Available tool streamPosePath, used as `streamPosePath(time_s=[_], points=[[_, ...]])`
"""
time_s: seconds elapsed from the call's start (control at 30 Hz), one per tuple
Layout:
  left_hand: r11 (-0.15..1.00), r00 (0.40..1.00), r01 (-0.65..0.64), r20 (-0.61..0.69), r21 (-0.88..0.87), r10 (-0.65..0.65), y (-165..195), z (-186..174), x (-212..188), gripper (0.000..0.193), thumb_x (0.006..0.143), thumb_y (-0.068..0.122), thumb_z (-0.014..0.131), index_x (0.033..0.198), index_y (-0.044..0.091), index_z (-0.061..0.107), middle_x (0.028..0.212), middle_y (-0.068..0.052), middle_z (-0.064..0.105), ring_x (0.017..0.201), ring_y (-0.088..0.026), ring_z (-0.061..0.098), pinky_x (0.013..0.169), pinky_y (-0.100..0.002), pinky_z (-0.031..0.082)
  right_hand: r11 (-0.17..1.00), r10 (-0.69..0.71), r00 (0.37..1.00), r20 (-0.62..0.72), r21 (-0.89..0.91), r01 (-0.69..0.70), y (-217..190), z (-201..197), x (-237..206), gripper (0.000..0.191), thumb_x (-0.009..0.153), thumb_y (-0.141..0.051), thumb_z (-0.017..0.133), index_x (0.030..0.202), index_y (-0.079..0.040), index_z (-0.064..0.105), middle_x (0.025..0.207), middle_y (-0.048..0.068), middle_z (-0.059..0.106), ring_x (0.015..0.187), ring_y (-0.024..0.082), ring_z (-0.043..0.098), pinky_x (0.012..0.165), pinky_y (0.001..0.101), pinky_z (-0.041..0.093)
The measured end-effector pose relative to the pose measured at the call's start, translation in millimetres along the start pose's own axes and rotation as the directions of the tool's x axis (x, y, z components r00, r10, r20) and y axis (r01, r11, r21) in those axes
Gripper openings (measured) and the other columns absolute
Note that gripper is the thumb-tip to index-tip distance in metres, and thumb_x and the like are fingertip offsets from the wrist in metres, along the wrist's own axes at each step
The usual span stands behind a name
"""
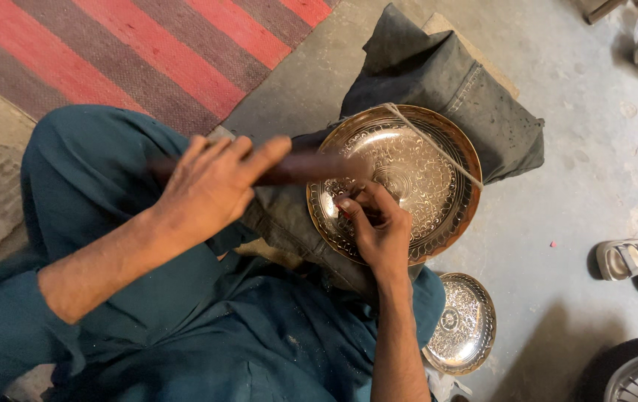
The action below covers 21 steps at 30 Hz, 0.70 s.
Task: The person sits cross-legged on the floor with a brass plate resting on a padded sandbag. They hold a small punch against the plate's engraved surface and strike it with a wooden mallet, repositioning the punch repeatedly to work the decorative pattern, occasionally rotating the plate and adjusting a string around it.
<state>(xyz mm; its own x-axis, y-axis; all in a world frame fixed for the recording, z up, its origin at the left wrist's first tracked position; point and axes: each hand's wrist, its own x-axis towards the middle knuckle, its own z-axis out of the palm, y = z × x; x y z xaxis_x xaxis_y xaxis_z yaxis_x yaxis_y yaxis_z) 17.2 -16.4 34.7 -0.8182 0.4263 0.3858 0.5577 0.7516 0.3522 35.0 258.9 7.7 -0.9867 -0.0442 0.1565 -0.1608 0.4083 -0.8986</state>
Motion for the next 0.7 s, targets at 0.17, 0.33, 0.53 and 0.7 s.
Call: streamPosePath(time_s=[0.17,0.33,0.53,0.7], points=[[0.986,0.994,-0.016,-0.113,-0.165,-0.003,2.8,1.8,-1.6,0.072,0.082,0.007,0.065,0.151,0.011,0.047,0.104,-0.011,0.061,0.095,-0.031,0.062,0.085,-0.046,0.044,0.999,0.023,1.0,0.0,-0.033,-0.023,0.7,-1.0,-0.7,0.026,0.093,-0.003,0.074,0.118,-0.001,0.069,0.093,0.007,0.08,0.085,0.012,0.075,0.075,0.0266,0.058],[1.0,0.999,0.001,-0.042,-0.008,-0.002,3.1,0.2,-0.3,0.07,0.085,0.005,0.067,0.151,0.014,0.046,0.098,-0.008,0.06,0.09,-0.028,0.061,0.084,-0.046,0.045,0.999,-0.011,1.0,0.012,-0.043,0.011,2.7,-0.7,-0.4,0.027,0.093,-0.004,0.073,0.12,-0.002,0.07,0.093,0.006,0.081,0.083,0.011,0.075,0.075,0.0261,0.059],[0.998,0.999,-0.002,-0.035,-0.059,0.0,1.5,-0.4,3.1,0.071,0.086,0.004,0.067,0.152,0.015,0.044,0.101,-0.009,0.06,0.091,-0.027,0.061,0.085,-0.044,0.045,1.0,-0.011,1.0,-0.001,-0.017,0.011,4.2,-0.3,-1.2,0.026,0.094,-0.003,0.073,0.119,-0.001,0.069,0.091,0.005,0.08,0.083,0.01,0.074,0.074,0.0251,0.057],[0.993,0.999,-0.026,-0.035,0.112,0.03,-0.9,-0.7,2.7,0.069,0.089,0.003,0.068,0.151,0.021,0.044,0.1,-0.007,0.062,0.092,-0.027,0.061,0.086,-0.045,0.045,0.996,-0.058,0.998,0.013,-0.062,0.058,3.8,0.4,-1.0,0.023,0.094,-0.003,0.074,0.116,-0.001,0.07,0.091,0.005,0.08,0.082,0.01,0.073,0.074,0.0249,0.056]])
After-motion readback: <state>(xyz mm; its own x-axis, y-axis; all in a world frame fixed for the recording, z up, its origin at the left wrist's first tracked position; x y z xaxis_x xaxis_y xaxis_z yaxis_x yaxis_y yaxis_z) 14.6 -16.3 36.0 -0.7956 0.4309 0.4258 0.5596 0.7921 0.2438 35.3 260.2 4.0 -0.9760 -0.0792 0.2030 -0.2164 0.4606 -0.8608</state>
